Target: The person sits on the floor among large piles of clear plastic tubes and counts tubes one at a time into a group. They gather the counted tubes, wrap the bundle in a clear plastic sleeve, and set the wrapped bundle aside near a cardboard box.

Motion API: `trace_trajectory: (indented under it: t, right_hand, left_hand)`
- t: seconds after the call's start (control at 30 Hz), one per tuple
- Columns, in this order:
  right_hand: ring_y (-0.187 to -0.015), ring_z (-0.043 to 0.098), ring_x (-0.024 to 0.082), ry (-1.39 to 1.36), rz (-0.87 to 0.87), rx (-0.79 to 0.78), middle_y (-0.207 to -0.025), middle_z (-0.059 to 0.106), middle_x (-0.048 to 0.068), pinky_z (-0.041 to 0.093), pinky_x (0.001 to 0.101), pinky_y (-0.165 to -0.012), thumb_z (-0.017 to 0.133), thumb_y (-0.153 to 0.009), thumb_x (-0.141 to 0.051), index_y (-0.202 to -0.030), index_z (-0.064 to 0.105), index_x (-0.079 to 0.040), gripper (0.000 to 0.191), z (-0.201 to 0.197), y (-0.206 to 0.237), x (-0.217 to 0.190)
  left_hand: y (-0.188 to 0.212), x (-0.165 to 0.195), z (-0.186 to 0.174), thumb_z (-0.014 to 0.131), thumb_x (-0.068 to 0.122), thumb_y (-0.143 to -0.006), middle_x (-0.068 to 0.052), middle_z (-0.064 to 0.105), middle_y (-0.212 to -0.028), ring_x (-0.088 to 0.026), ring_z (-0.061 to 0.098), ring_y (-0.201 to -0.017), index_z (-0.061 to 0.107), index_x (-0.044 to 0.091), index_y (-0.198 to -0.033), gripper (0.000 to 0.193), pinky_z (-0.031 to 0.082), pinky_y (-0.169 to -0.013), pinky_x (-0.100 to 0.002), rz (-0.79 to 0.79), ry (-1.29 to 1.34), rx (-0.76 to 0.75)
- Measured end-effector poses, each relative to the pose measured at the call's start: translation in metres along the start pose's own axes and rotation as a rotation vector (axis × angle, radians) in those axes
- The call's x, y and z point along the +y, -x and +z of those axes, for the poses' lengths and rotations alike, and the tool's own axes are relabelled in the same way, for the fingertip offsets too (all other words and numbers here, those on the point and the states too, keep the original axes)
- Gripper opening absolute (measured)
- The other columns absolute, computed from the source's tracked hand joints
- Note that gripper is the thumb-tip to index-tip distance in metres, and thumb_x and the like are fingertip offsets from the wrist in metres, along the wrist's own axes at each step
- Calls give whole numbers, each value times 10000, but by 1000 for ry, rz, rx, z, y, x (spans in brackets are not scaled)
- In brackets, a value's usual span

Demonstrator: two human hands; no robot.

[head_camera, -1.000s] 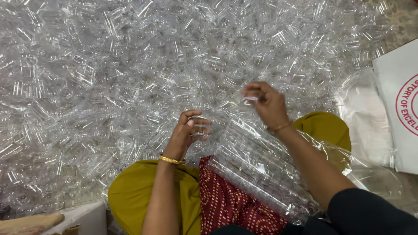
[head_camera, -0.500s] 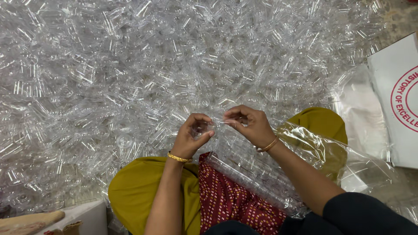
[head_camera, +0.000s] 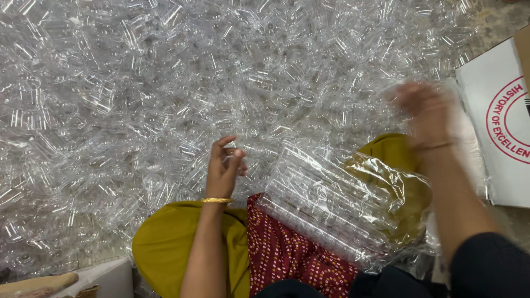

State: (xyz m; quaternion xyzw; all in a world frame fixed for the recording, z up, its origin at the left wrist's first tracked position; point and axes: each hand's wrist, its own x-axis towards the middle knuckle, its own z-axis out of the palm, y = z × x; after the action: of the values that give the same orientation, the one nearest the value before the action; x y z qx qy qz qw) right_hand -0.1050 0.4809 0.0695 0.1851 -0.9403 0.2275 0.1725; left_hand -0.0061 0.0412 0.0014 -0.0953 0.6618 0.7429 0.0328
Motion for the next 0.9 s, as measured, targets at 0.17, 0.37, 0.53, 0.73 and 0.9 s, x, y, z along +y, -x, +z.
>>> trace_trajectory:
  t: [0.17,0.37,0.53,0.73,0.9]
  right_hand:
    - [-1018,708,209,-1126,582,712,-1165,730,100,597,344,-875,600,-953,-66,-1118,674,-34,184,-84,-1,172]
    - [-988,723,171,-1388,391,115,-1181,733,89,619,316,-864,555,-1058,-126,-1051,668,-35,145,26,-25,89]
    - [-1157,603,391,30,-99,-108,-1251,661,230,504,472,-995,810,-838,-152,-1281,629,0,502,169,-62,-24]
    - [-1121,595,382,253,71,-327,-1166,681,174,515,466,-885,828,-751,-167,-1268,603,-27,581,202,-74,-63]
    - [-1148,672,268,-377,571,-513,-1221,709,85,541,397,-839,788,-831,-205,-1322,601,-125,531,166,-71,-86]
  left_hand:
    - [2,-8,-5,554,262,-1023,-80,641,-1007,-111,616,-701,475,70,-1377,411,534,-578,-257,24,71,10]
    - [-4,-2,1,453,439,-1045,-86,664,-994,-112,620,-691,532,72,-1346,481,514,-581,-257,-74,56,-42]
    - [-7,2,-5,417,509,-1039,-88,658,-1004,-135,634,-740,546,60,-1345,558,535,-641,-281,-96,92,-35]
    - [-15,-1,-6,451,499,-1027,-113,672,-1018,-176,690,-829,555,41,-1330,559,593,-745,-328,-113,122,-61]
    - [-15,-1,-6,435,489,-1024,-118,694,-1038,-179,684,-799,562,41,-1323,554,580,-725,-333,-148,143,-110]
